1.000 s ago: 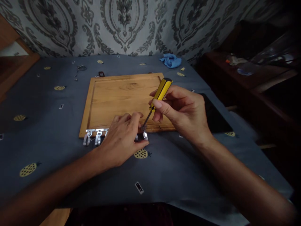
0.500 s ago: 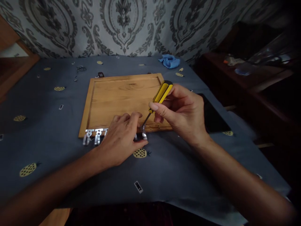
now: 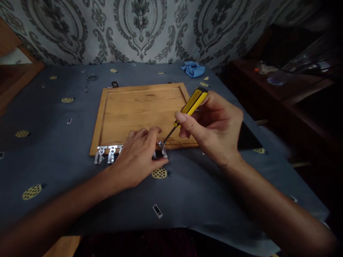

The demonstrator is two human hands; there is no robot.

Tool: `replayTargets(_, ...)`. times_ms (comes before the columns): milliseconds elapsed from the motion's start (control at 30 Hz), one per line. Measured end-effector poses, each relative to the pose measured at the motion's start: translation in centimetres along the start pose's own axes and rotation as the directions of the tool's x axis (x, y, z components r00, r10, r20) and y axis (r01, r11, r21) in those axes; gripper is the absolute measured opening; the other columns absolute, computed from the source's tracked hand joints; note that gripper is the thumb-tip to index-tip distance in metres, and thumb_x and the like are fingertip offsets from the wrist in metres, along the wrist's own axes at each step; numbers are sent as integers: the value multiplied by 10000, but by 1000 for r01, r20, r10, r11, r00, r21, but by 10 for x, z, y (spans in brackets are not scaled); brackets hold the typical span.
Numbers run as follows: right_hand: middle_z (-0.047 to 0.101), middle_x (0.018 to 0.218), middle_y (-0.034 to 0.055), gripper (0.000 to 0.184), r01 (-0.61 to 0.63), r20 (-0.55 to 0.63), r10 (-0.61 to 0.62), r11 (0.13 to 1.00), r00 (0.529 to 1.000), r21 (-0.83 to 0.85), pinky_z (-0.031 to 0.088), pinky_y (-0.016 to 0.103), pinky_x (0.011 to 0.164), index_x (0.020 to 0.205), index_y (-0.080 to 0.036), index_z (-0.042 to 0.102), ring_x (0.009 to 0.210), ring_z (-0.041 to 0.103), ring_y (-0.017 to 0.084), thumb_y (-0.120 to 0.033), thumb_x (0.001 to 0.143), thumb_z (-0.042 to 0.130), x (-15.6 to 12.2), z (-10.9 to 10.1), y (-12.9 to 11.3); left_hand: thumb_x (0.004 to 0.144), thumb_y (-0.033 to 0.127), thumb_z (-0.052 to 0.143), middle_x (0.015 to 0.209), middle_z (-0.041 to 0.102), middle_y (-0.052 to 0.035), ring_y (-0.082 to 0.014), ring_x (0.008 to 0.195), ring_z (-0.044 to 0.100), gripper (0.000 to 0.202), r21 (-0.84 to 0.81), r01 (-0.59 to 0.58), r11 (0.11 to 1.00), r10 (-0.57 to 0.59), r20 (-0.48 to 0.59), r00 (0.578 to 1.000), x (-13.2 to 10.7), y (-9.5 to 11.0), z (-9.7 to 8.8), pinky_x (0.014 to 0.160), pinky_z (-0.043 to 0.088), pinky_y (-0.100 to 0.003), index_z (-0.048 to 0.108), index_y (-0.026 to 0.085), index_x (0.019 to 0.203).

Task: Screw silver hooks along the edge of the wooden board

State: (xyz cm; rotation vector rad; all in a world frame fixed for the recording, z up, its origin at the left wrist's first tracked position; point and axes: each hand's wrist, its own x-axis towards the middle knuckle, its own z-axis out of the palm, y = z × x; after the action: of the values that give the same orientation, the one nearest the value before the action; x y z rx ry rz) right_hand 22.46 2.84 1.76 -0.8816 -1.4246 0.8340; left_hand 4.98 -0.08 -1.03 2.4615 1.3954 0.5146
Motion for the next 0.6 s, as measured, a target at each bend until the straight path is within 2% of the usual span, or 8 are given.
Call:
replayTargets(467,582,708,-39,379,-15,42,18,998,999,-68,473,275,435,724,-233,552,487,535,94,-430,688,874,-4,-1,10,782,315,804,1052,678,-76,-294,1010,626,571,6,-9,1000,9,-2,1000,-1,0,0,908,450,-441,444,164,1199)
replayTargets(600,599,720,-44,357,-13,106,18,999,994,-43,462,247,415,757,-229,588,479,532,83,-427,683,876,-1,-3,8,793,300,787,1043,675,-60,-285,1016,622,525,-12,-14,1000,14,-6,1000,0,-1,0,897,449,-430,437,194,1170)
